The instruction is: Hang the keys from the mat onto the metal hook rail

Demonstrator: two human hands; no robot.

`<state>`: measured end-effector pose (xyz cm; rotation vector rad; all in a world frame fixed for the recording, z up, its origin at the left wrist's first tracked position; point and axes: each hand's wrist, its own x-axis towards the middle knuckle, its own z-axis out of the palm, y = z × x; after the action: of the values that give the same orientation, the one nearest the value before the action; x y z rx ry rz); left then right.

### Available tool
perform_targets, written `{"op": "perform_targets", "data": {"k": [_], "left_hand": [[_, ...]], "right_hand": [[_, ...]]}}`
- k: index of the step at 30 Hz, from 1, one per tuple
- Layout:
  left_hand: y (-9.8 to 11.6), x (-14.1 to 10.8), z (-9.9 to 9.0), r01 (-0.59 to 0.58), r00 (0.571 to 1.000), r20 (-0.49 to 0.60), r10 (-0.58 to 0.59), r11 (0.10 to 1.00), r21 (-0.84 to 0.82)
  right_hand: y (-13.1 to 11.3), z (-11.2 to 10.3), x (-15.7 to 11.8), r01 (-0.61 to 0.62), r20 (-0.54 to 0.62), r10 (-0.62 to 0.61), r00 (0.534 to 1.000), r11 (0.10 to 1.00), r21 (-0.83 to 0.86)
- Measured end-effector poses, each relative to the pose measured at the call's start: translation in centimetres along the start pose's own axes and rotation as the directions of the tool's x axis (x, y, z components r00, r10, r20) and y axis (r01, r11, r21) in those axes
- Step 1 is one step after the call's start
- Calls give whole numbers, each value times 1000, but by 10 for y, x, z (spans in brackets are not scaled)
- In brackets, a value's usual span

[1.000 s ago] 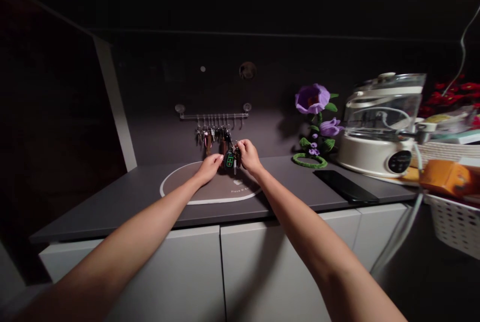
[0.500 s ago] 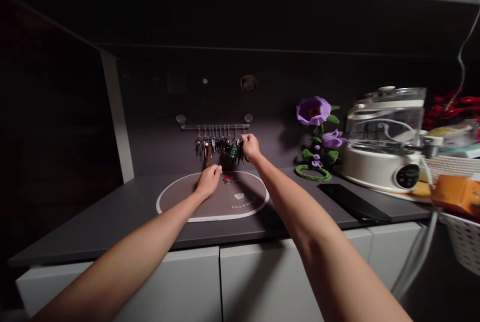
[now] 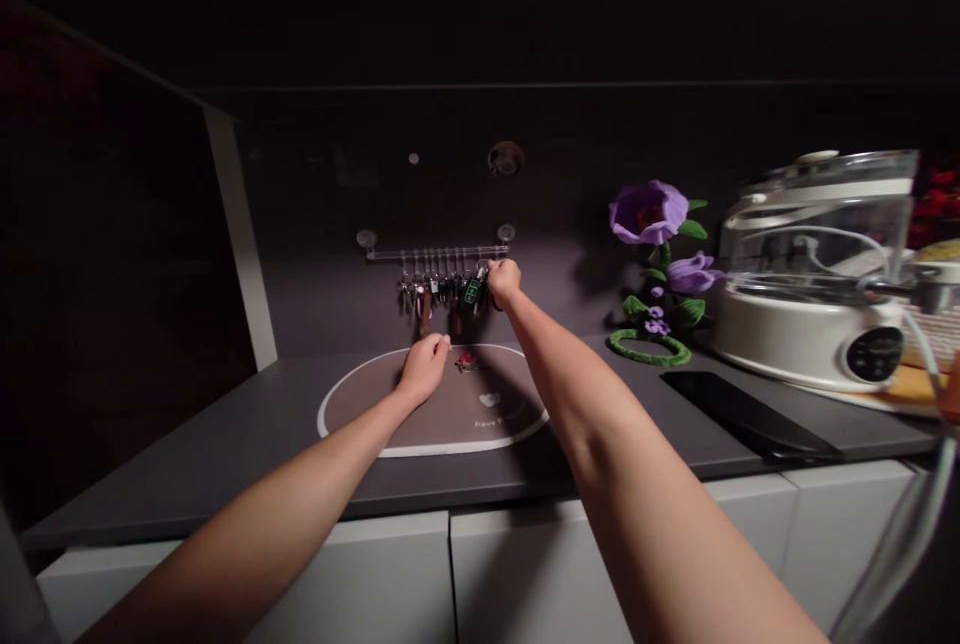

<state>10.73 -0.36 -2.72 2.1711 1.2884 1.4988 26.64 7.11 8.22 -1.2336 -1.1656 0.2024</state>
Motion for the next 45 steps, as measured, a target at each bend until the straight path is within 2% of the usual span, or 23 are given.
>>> {"op": "perform_targets", "data": {"k": [5,10,26,33,40,45], "left_hand": [[-1,0,0,13,1000,7,-13,1000,2],[0,0,0,19,1000,16,-19,999,29],[-5,2,1,64,996,55,-66,998,27],[-8,4,4,56,996,73,-58,998,25],[-9,4,3,54,994,90,-56,998,25],[-12,4,3,17,996,88,-25,996,87]], "right_hand": [[5,4,1,-6,-36,6,999,1000,16],[9,5,-3,-53,-19,52,998,998,-19],[19,-1,-7,7,58,-2,998,996,-90],[18,-12,-21,73,101,-58,993,985,-154],[23,-17,-43,105,109,-95,990,991,-89],[30,-18,-72,67,173,-62,983,997,-23]]}}
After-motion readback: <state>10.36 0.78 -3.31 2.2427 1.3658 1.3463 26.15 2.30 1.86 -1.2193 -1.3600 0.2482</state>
